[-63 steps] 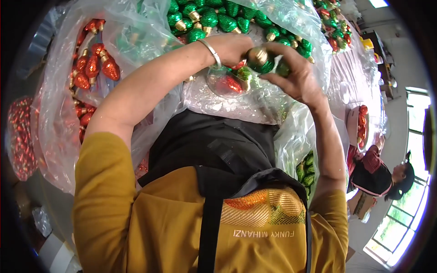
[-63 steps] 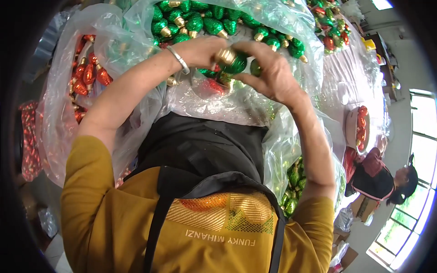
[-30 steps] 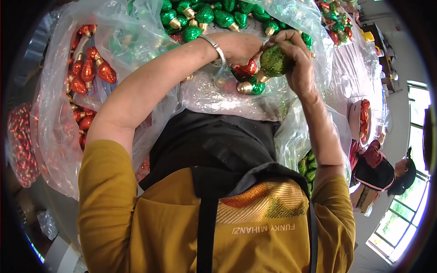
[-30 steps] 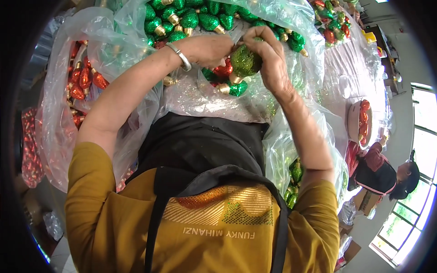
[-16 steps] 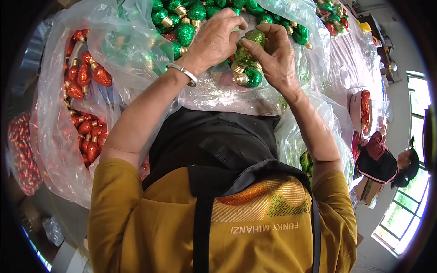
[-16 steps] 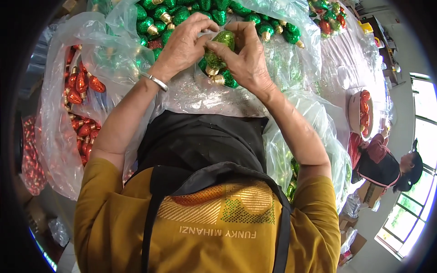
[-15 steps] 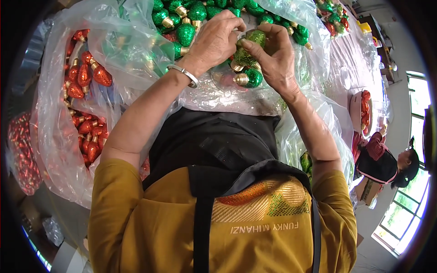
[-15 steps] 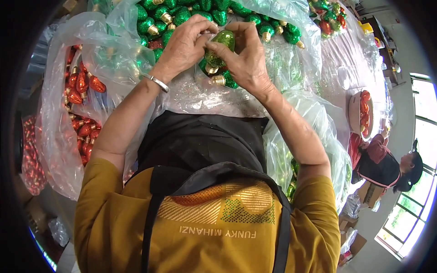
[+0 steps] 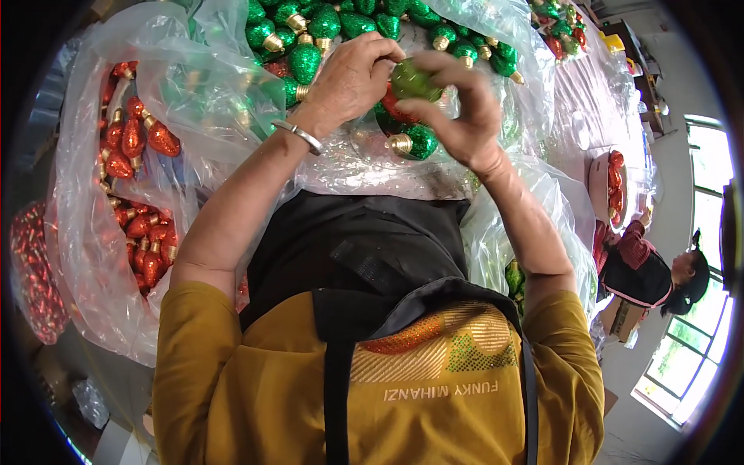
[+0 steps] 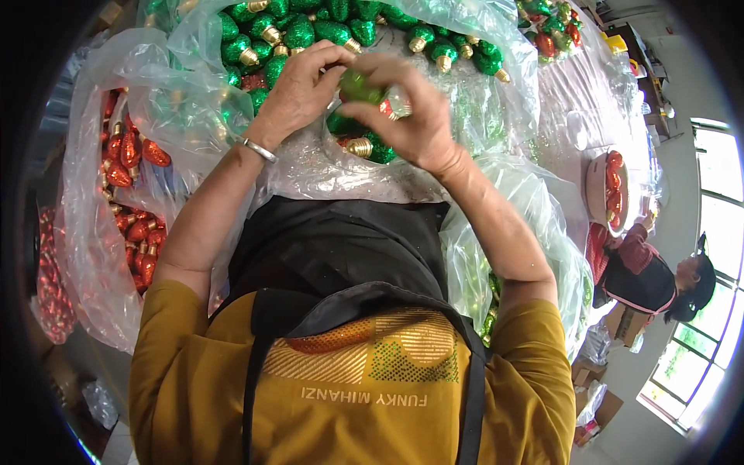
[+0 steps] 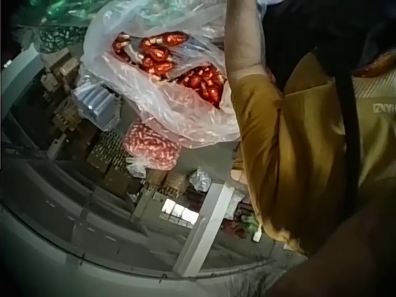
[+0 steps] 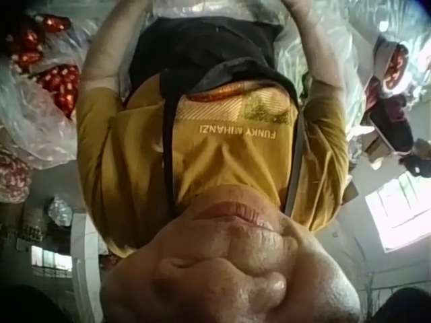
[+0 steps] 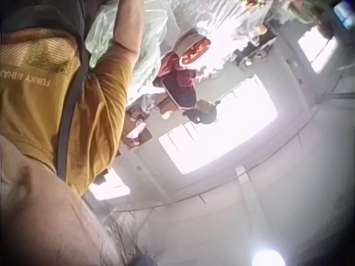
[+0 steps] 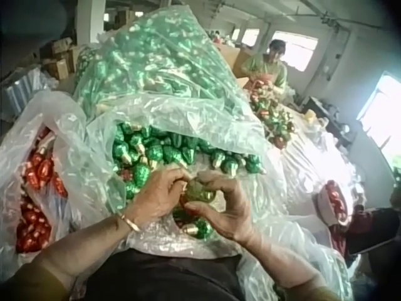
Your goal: Packaging green and red Christmas ornaments into plastic bags.
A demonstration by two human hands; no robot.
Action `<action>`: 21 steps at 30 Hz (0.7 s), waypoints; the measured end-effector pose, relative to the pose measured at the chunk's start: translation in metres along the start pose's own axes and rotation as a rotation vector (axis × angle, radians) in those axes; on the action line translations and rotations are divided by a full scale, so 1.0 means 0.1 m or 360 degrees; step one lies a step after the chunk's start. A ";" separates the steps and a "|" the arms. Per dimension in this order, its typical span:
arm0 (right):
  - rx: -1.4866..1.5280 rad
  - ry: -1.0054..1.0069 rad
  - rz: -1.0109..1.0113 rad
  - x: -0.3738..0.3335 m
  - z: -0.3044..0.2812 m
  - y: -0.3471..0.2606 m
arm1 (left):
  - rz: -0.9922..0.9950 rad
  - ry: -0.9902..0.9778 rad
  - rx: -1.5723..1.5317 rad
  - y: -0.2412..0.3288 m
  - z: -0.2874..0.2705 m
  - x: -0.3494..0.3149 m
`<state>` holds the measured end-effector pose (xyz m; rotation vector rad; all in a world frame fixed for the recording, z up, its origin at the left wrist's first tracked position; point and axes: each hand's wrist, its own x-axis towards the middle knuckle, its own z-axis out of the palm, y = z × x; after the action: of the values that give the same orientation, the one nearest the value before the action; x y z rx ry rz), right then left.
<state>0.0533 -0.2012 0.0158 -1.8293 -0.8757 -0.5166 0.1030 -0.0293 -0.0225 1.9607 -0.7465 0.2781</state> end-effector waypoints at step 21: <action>-0.1099 -0.0838 0.0586 -0.16 0.02 0.08 | 0.0330 -0.0241 0.0221 0.53 -0.25 -0.05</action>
<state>0.0485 -0.2067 -0.0010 -2.7702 -0.7062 -0.0874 0.0696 -0.0234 0.0259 2.0536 -1.0567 0.3150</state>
